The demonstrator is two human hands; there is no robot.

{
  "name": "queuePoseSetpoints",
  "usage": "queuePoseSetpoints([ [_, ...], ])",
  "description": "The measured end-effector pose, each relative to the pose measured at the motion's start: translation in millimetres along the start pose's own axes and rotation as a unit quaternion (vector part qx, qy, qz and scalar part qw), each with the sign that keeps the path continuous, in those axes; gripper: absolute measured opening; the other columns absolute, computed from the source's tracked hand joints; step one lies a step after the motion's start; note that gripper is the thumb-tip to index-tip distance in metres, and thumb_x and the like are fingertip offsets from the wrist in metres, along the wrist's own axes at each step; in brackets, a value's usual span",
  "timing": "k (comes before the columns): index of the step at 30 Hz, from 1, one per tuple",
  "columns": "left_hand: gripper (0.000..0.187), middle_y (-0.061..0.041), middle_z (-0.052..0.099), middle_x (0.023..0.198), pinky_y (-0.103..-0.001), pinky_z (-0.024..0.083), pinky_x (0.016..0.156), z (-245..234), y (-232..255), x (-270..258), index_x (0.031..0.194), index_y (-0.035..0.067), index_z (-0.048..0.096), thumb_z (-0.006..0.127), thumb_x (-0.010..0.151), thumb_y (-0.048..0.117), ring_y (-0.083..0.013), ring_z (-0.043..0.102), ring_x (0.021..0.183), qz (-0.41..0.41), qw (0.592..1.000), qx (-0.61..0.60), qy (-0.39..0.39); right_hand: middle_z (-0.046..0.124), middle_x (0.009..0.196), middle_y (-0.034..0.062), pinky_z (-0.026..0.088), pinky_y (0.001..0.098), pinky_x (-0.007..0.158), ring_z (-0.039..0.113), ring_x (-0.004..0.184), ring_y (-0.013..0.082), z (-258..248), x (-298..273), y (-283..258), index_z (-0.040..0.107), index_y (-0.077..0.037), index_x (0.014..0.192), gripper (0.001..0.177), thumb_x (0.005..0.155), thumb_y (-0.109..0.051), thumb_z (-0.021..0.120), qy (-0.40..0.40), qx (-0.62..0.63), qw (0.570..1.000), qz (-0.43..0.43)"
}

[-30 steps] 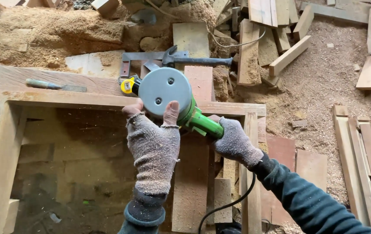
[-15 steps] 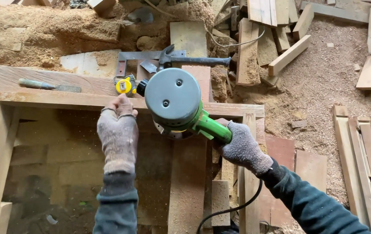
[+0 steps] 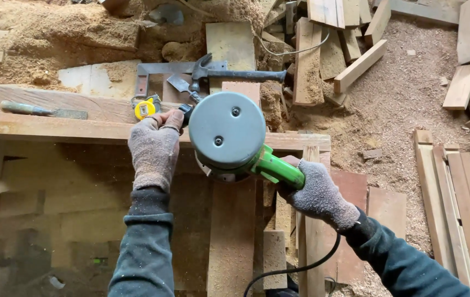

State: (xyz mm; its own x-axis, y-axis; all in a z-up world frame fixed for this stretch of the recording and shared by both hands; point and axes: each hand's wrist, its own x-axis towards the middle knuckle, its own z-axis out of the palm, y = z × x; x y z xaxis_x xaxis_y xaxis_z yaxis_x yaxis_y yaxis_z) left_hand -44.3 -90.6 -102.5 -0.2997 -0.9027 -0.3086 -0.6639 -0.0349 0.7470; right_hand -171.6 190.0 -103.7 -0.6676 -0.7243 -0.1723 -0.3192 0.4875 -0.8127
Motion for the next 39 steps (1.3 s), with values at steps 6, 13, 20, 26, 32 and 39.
queuePoseSetpoints([
  [6,0.024,0.000,0.073,0.070,-0.034,0.054,0.089,1,8,-8,0.104,0.028,0.080,0.077,0.091,0.048,-0.0155,0.071,0.090,0.046,0.998,-0.029,-0.031,0.076,0.078,0.0138,0.059,0.0452,0.076,0.077,0.078,0.0332,-9,-3,34,0.076,-0.030,0.111,0.043,0.069,-0.022,0.082,-0.004,-0.008,1.000,-0.002],
  [13,0.023,0.004,0.073,0.071,-0.036,0.054,0.091,15,9,-6,0.102,0.033,0.080,0.075,0.091,0.053,-0.0165,0.072,0.094,0.066,0.997,0.011,-0.034,0.077,0.078,0.0147,0.059,0.0456,0.077,0.076,0.076,0.0338,-19,-10,64,0.078,-0.027,0.108,0.039,0.070,-0.018,0.082,0.006,-0.011,1.000,0.018],
  [20,0.025,0.001,0.074,0.073,-0.040,0.054,0.094,30,11,-6,0.103,0.031,0.081,0.076,0.090,0.053,-0.0225,0.072,0.097,0.074,0.996,0.009,-0.043,0.076,0.077,0.0164,0.058,0.0473,0.077,0.075,0.078,0.0373,-28,-15,70,0.078,-0.019,0.097,0.033,0.066,-0.024,0.087,0.025,-0.037,0.998,0.040],
  [26,0.027,0.000,0.075,0.075,-0.043,0.054,0.096,40,18,-12,0.103,0.031,0.081,0.076,0.089,0.053,-0.0249,0.072,0.100,0.071,0.996,0.011,-0.051,0.075,0.076,0.0181,0.057,0.0488,0.075,0.075,0.080,0.0404,-39,-19,64,0.076,-0.013,0.091,0.029,0.066,-0.023,0.084,0.035,-0.065,0.997,0.039],
  [32,0.027,0.001,0.075,0.077,-0.044,0.053,0.099,47,25,-16,0.103,0.032,0.080,0.075,0.089,0.055,-0.0252,0.072,0.102,0.065,0.995,0.012,-0.068,0.076,0.075,0.0175,0.058,0.0479,0.076,0.076,0.080,0.0394,-48,-24,57,0.076,-0.014,0.091,0.028,0.063,-0.019,0.081,0.038,-0.045,0.998,0.023],
  [39,0.031,-0.001,0.076,0.082,-0.045,0.052,0.101,53,36,-21,0.111,0.029,0.078,0.072,0.092,0.053,-0.0231,0.071,0.106,0.048,0.995,-0.004,-0.090,0.077,0.074,0.0125,0.060,0.0425,0.075,0.077,0.076,0.0325,-59,-27,17,0.077,-0.016,0.088,0.022,0.068,-0.023,0.080,0.039,-0.030,0.999,0.011],
])
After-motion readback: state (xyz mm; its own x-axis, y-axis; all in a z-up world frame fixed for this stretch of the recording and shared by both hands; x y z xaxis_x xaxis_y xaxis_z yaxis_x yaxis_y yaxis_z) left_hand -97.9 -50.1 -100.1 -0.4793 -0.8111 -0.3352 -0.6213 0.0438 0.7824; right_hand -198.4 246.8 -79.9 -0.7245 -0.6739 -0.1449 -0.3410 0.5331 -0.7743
